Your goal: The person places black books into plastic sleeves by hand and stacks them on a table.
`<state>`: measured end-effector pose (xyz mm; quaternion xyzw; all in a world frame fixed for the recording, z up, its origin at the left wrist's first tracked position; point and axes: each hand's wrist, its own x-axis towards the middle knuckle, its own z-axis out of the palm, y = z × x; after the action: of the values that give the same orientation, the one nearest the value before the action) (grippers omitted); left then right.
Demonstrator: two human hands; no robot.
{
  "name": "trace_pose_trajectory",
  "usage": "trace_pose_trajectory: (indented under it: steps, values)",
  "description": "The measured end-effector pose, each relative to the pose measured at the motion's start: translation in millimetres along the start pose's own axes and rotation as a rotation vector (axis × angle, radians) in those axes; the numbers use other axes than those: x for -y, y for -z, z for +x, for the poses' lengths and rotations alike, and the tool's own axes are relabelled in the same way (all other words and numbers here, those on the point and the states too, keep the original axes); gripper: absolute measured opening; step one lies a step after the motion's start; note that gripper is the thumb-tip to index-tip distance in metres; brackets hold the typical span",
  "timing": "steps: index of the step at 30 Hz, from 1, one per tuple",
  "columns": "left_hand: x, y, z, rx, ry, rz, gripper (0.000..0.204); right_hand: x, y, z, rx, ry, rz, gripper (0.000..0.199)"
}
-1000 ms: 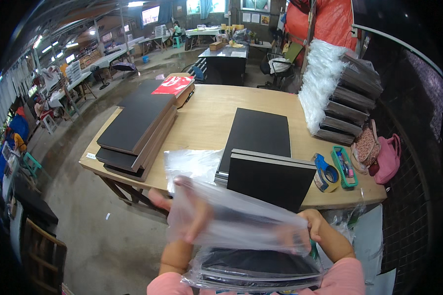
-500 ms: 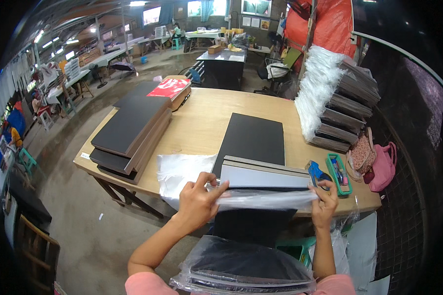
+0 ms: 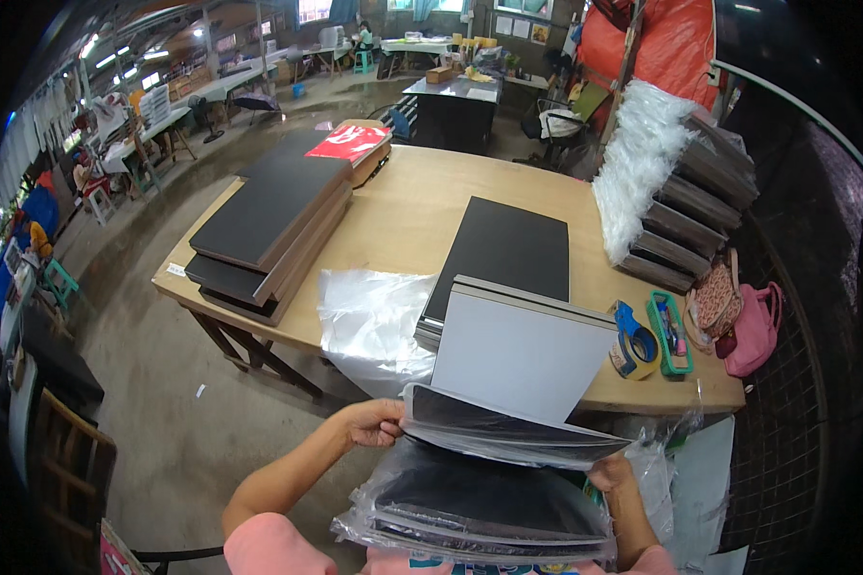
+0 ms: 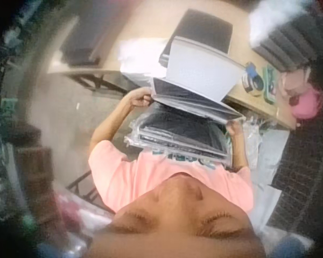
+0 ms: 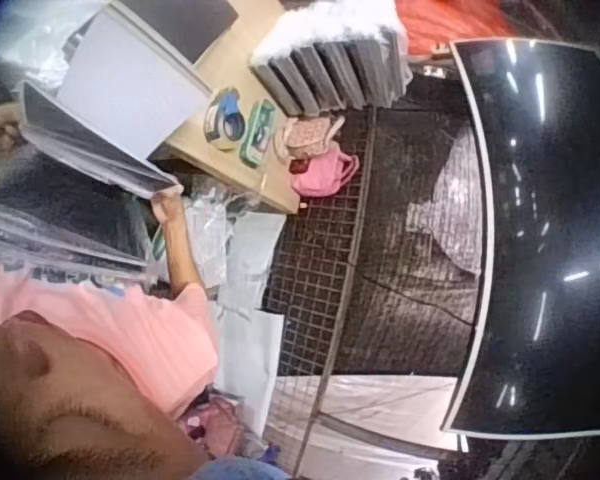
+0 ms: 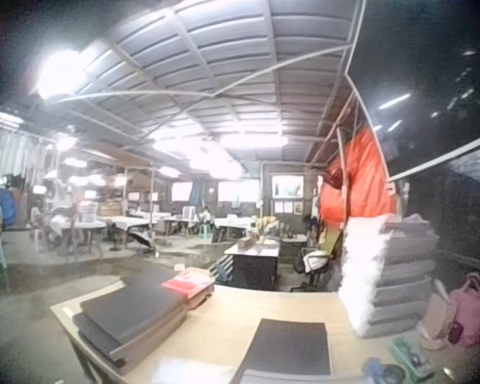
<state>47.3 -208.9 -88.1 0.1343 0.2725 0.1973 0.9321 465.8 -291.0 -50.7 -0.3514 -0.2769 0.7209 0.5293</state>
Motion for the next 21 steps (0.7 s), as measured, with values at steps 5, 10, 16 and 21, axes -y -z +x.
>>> trace_pose_trajectory:
  steps: [5,10,16,21]
  values:
    - [53,64,33,-0.136,-0.027,0.3,0.03,-61,91,-7,-0.056,-0.169,-0.413,0.008]
    - [91,149,48,-0.383,-0.029,0.34,0.039,-51,19,-9,-0.178,-0.261,-0.621,0.012]
    - [90,147,44,-0.819,-0.318,0.423,0.045,-91,88,11,-0.131,-0.38,-0.537,0.02]
    - [55,74,15,-1.236,-0.963,1.127,0.038,-89,97,10,0.152,-0.189,-0.523,0.014]
